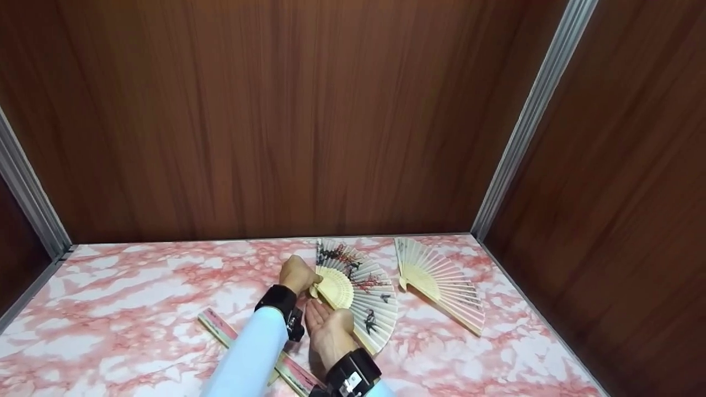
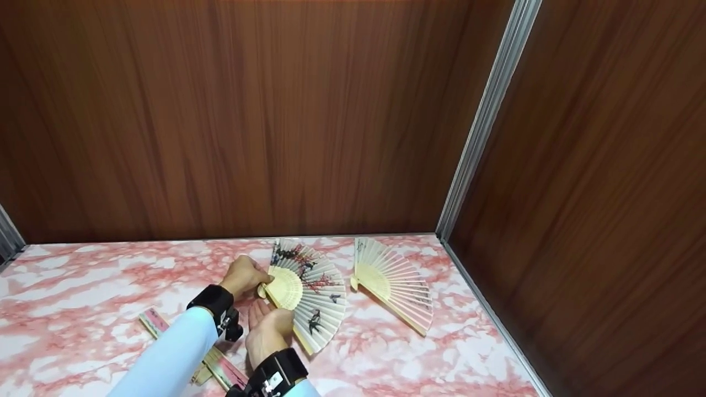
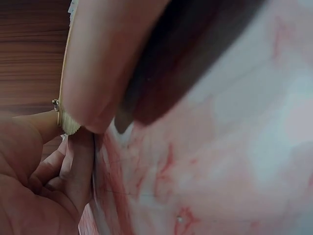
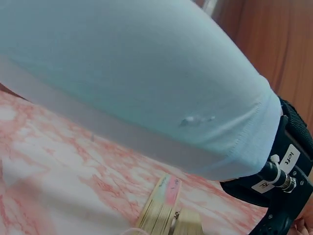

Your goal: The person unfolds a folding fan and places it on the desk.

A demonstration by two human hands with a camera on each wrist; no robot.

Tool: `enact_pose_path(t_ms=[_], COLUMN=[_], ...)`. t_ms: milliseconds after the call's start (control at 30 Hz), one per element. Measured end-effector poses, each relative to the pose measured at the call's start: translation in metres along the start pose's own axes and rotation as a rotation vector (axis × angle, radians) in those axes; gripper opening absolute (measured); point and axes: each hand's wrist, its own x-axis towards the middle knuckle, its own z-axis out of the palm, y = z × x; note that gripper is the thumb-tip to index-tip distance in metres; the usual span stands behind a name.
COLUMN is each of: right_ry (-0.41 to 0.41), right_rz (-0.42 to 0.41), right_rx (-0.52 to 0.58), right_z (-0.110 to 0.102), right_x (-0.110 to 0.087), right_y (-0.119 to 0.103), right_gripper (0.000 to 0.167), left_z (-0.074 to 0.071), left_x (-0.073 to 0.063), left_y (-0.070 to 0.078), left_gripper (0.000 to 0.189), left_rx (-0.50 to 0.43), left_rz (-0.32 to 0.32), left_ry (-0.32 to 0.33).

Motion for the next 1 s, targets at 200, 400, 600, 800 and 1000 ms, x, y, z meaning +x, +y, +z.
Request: enact_pose_path(t_ms=[200, 400, 600, 800, 1000], right_ry=[0.019, -0.011, -0.054, -0.044, -0.151], right_rz=[0.037, 0.094, 0.103, 0.095, -0.013], right_rx=[-0.038, -0.035, -0.028, -0.132, -0.338], right_z=[-0.001, 0.001, 0.003, 0.011, 0.029], right_x=[0.0, -0.002, -0.005, -0.012, -0.026], right_y=[-0.002, -0.002, -0.002, -0.004, -0.032], right_gripper=[0.068, 0.066, 0.073, 0.074, 0.06], left_z=[-0.007, -0.008, -0.011, -0.055, -0.095], left_x=[-0.01, -0.004, 0.003, -0.043, -0.051], left_y=[0.002, -0.005, -0.015, 0.006, 0.015], left_gripper=[0.034, 0.037, 0.023, 0.018, 0.02], left_rx=[0.004, 0.025, -0.021, -0.222, -0.366], left_rz=[-0.003, 0.002, 0.108, 0.109, 0.169], left_ry=[0.008, -0.003, -0.014, -0.079, 0.084])
